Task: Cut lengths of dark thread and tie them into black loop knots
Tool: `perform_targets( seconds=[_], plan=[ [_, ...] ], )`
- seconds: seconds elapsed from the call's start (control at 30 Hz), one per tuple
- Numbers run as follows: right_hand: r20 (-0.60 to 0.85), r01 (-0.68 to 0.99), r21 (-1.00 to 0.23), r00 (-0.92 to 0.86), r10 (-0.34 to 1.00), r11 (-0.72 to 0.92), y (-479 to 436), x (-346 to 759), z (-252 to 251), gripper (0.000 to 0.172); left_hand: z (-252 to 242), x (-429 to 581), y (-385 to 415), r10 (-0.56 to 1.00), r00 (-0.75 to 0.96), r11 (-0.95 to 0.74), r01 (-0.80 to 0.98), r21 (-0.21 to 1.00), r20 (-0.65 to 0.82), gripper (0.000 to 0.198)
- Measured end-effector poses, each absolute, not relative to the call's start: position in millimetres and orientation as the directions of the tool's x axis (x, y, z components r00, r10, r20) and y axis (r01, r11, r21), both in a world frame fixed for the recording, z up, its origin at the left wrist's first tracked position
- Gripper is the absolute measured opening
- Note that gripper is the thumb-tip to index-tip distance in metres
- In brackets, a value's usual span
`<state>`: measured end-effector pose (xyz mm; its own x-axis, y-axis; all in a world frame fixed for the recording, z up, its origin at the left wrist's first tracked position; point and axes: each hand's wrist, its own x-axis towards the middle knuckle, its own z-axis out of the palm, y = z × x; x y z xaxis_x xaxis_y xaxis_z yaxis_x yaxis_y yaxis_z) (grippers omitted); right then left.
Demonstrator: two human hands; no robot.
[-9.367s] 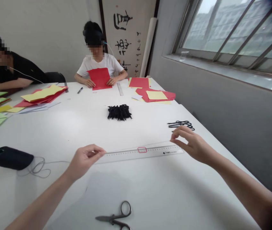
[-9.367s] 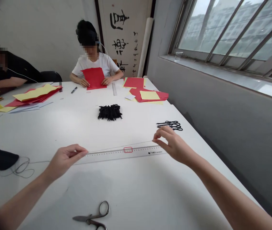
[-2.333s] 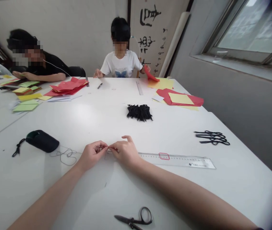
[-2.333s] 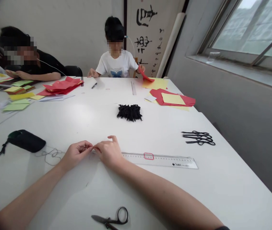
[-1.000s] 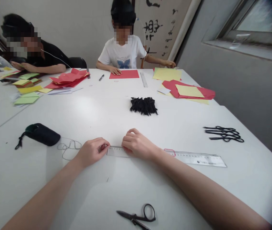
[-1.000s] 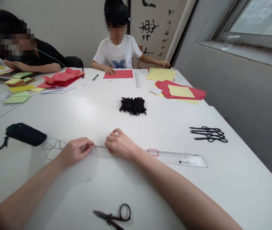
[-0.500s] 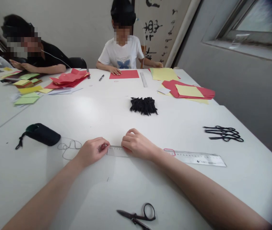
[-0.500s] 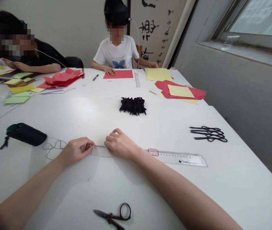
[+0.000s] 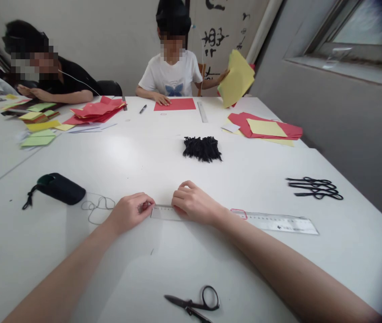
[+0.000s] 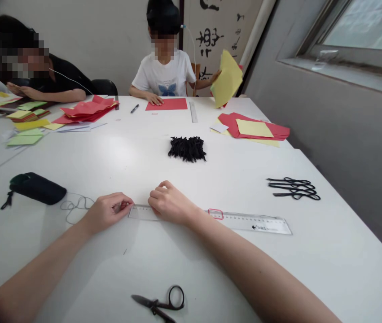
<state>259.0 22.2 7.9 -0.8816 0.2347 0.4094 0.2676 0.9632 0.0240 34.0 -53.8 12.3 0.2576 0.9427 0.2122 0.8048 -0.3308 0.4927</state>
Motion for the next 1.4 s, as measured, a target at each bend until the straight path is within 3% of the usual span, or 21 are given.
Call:
perform_targets(
  seconds=[0.93,1.03,1.13,1.27,1.4],
  plan=[
    [0.373,0.241,0.004,-0.901,0.223,0.970,23,261,9,0.023,10,33,-53,0.930,0.278,-0.363,0.798,0.482,0.241,0.012],
    [0.373,0.271,-0.007,-0.892,0.254,0.962,23,261,9,0.022,12,37,-55,0.944,0.232,-0.324,0.789,0.521,0.235,0.011],
    [0.416,0.342,-0.108,-0.837,0.355,0.934,13,265,20,0.017,20,46,-60,0.966,0.113,-0.235,0.755,0.612,0.231,0.010],
    [0.492,0.367,-0.266,-0.744,0.453,0.891,-19,280,44,0.023,37,59,-70,0.988,-0.057,-0.077,0.606,0.792,0.140,0.016],
    [0.548,0.346,-0.324,-0.691,0.472,0.881,-48,294,60,0.015,52,71,-81,0.995,-0.083,-0.001,0.477,0.879,0.046,0.023]
  ],
)
